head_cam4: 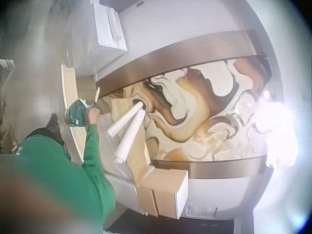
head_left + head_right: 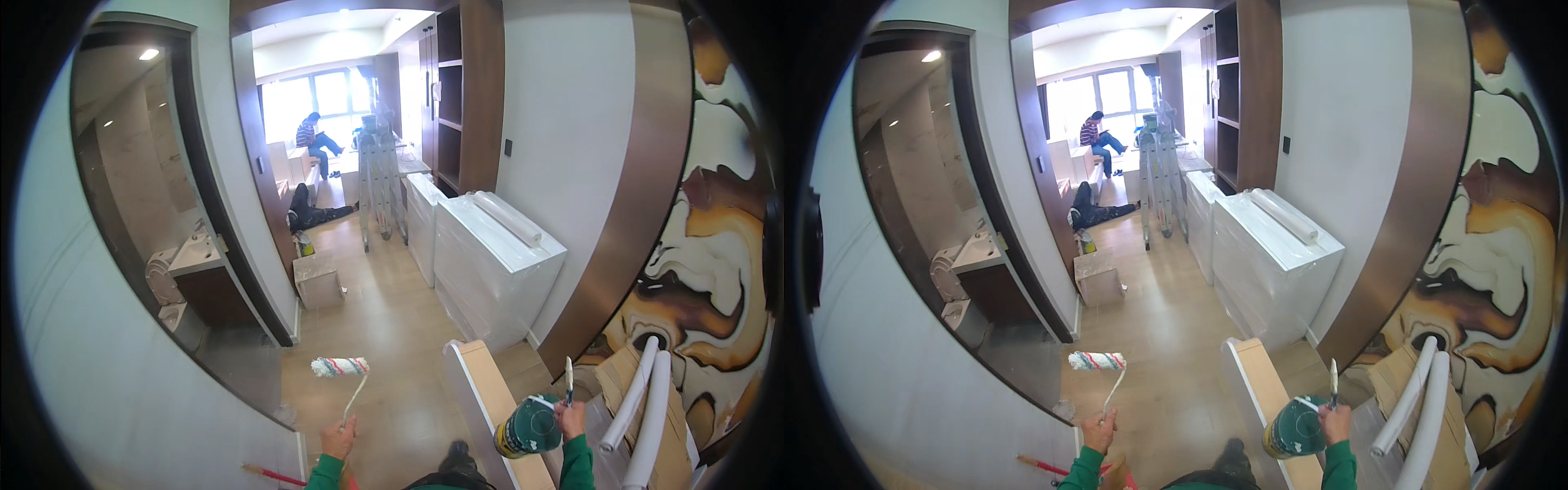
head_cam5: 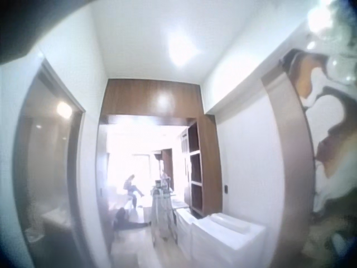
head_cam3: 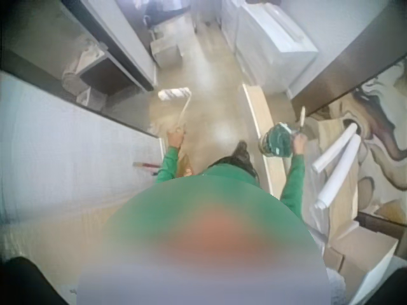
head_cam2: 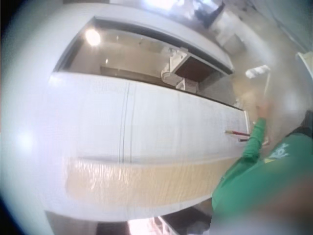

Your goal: The person moves a stepladder, picks up a paint bucket, and opens it to reveal paint. They then walk to a kitchen area, rinse a paint roller in the sink, and return to the main room to wipe a wooden cabinet with a cloth.

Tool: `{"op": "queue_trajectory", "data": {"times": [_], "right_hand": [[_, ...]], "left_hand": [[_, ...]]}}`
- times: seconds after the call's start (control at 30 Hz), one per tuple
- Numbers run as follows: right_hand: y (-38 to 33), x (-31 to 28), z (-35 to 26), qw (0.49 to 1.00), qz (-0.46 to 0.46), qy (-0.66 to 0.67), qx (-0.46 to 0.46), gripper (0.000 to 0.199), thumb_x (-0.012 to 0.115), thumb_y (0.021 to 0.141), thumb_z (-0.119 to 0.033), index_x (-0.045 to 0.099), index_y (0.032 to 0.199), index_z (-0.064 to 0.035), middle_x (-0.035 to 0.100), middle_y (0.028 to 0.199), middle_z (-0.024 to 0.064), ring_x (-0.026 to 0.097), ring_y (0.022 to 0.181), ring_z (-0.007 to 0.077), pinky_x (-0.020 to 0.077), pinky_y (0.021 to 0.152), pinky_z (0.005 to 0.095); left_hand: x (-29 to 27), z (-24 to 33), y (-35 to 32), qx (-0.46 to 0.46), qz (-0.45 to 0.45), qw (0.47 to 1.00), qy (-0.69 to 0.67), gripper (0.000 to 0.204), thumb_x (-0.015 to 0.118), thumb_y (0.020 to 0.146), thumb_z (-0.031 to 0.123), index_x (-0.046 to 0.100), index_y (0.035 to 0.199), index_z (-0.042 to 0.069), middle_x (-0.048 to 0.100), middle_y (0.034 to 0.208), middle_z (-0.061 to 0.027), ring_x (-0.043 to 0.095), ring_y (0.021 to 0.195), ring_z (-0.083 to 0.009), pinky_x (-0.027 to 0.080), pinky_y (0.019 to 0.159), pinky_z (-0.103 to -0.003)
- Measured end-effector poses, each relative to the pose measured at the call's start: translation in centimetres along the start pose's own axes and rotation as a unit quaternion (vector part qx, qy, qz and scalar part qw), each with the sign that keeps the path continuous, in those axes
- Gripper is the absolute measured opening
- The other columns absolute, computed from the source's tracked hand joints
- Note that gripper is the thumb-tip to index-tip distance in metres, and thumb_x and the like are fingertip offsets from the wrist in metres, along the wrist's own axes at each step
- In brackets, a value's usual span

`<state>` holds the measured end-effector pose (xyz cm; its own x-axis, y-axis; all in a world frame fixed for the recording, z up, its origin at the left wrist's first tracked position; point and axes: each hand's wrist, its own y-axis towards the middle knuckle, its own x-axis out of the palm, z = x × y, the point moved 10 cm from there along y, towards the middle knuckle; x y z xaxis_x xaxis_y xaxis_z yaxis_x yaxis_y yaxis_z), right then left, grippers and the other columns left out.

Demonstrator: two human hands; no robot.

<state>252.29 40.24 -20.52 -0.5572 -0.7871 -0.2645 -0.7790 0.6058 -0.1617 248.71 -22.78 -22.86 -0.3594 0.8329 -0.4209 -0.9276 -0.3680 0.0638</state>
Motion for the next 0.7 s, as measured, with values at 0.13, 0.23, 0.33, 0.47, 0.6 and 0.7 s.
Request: {"op": "queue_trajectory", "data": {"times": [0.13, 0.23, 0.33, 0.47, 0.6, 0.7], "right_hand": [[11.4, 9.5, -3.2, 0.999, -0.036, -0.017, -0.018, 0.011, 0.064, 0.078, -0.003, 0.062, 0.069, 0.0014, 0.057, 0.059, 0.0043, 0.055, 0.051, 0.0129, 0.0399, 0.047, 0.0285], [20.1, 16.7, -4.9, 0.998, -0.067, -0.009, 0.005, 0.01, 0.066, 0.079, -0.003, 0.064, 0.071, 0.0023, 0.06, 0.06, 0.0063, 0.058, 0.053, 0.0137, 0.0429, 0.049, 0.0286], [28.4, 24.6, -7.9, 0.994, -0.104, -0.031, 0.005, 0.007, 0.065, 0.077, -0.001, 0.062, 0.072, 0.0016, 0.057, 0.063, 0.0038, 0.056, 0.055, 0.0132, 0.0426, 0.051, 0.0269], [36.9, 34.3, -13.8, 0.989, -0.137, -0.045, -0.028, 0.01, 0.066, 0.077, -0.007, 0.066, 0.072, 0.0011, 0.061, 0.061, 0.0058, 0.059, 0.057, 0.0136, 0.0445, 0.052, 0.0301], [44.1, 44.6, -20.2, 0.986, -0.161, 0.0, -0.029, 0.01, 0.066, 0.078, -0.006, 0.066, 0.073, 0.0026, 0.061, 0.064, 0.0054, 0.058, 0.057, 0.0135, 0.0449, 0.053, 0.0281], [48.4, 51.7, -25.3, 0.985, -0.16, 0.042, -0.043, 0.009, 0.065, 0.078, -0.004, 0.066, 0.073, 0.004, 0.059, 0.064, 0.0051, 0.056, 0.056, 0.0123, 0.043, 0.052, 0.0253]], "left_hand": [[2.9, -5.9, 10.1, 0.012, 0.02, 0.992, 0.121, 0.045, 0.063, 0.089, 0.044, 0.069, 0.078, 0.0, 0.064, 0.062, -0.0179, 0.061, 0.057, -0.0355, 0.047, 0.057, -0.043], [3.9, -12.3, 14.1, -0.016, 0.011, 0.97, 0.244, 0.047, 0.062, 0.086, 0.048, 0.073, 0.081, 0.003, 0.064, 0.065, -0.0215, 0.063, 0.058, -0.0366, 0.046, 0.057, -0.045], [3.6, -19.0, 16.5, -0.175, -0.032, 0.919, 0.351, 0.038, 0.063, 0.087, 0.041, 0.074, 0.084, 0.004, 0.066, 0.07, -0.0213, 0.064, 0.064, -0.0386, 0.047, 0.061, -0.047], [4.6, -22.4, 19.6, -0.33, -0.009, 0.897, 0.293, 0.04, 0.063, 0.087, 0.041, 0.072, 0.082, 0.003, 0.066, 0.069, -0.0221, 0.063, 0.063, -0.0393, 0.047, 0.061, -0.048], [8.4, -24.9, 22.7, -0.434, -0.011, 0.866, 0.25, 0.041, 0.063, 0.087, 0.041, 0.071, 0.081, 0.001, 0.065, 0.068, -0.0229, 0.062, 0.063, -0.0401, 0.046, 0.061, -0.048], [10.7, -28.4, 26.0, -0.478, -0.012, 0.849, 0.227, 0.042, 0.063, 0.086, 0.041, 0.07, 0.079, 0.0, 0.065, 0.068, -0.0235, 0.062, 0.062, -0.0406, 0.046, 0.061, -0.048]]}}
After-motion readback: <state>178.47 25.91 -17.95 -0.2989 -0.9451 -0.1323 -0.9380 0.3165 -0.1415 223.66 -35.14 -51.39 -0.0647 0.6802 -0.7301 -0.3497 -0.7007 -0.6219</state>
